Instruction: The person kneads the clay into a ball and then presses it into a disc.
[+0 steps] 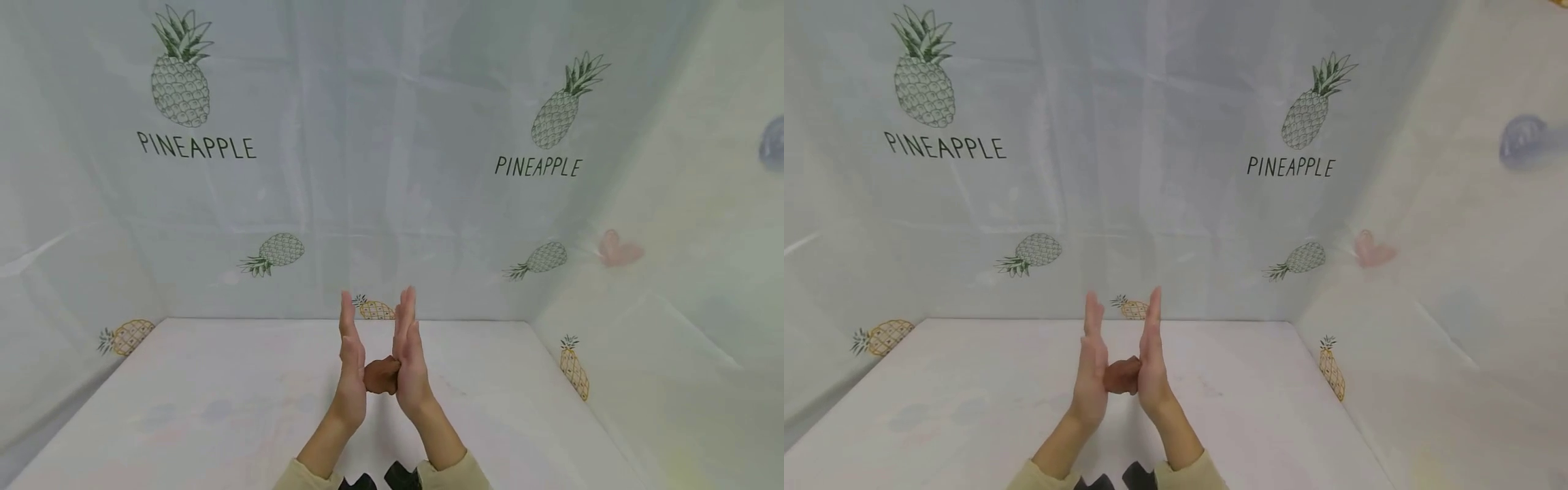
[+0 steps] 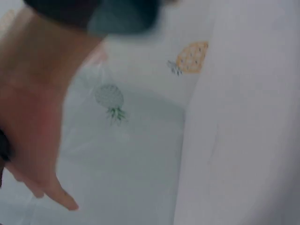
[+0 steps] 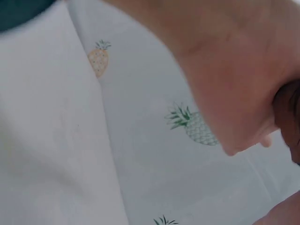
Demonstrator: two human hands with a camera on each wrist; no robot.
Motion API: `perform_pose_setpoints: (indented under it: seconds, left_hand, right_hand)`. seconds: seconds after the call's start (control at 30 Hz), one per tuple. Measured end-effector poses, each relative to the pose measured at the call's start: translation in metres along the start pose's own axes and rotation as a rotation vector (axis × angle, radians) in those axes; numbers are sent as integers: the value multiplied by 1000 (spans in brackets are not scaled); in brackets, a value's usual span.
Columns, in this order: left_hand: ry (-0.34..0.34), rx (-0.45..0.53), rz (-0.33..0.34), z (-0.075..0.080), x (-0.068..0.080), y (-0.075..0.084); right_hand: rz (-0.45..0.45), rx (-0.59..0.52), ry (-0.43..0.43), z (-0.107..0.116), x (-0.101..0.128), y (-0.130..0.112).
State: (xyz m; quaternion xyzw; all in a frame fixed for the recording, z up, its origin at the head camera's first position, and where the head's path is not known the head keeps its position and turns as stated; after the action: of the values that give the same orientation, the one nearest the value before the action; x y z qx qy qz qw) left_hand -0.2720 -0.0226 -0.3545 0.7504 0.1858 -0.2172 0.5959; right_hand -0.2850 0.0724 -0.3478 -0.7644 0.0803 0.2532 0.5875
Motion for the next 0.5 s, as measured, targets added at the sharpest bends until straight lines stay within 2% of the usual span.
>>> perform_pose_setpoints:
  seconds: [0.17, 0.3, 0.37, 0.5]
  left_hand:
    - [2, 113, 5, 2, 2, 11]
    - [13, 120, 10, 10, -2, 12]
    - [46, 33, -18, 16, -6, 13]
    - [138, -206, -105, 28, -14, 14]
  right_hand:
    - [-2, 38, -118, -6, 4, 11]
    - [5, 77, -176, -16, 11, 18]
    - [15, 93, -191, -22, 14, 20]
    - [29, 86, -193, -29, 16, 17]
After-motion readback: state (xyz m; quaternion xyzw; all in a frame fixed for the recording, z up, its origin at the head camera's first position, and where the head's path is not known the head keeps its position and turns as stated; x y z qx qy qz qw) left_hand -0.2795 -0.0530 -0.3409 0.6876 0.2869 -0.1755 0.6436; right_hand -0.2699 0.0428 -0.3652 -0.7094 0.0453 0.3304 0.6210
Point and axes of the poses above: each hand's wrist, its own x-axis away from the middle knuckle, its own z-axis out of the back of the hand, y = z × x, the point moved 6 cm from there along -x, towards the middle knuckle, and after that the axes turned 7 degrees about y, right-handed, at the moved point
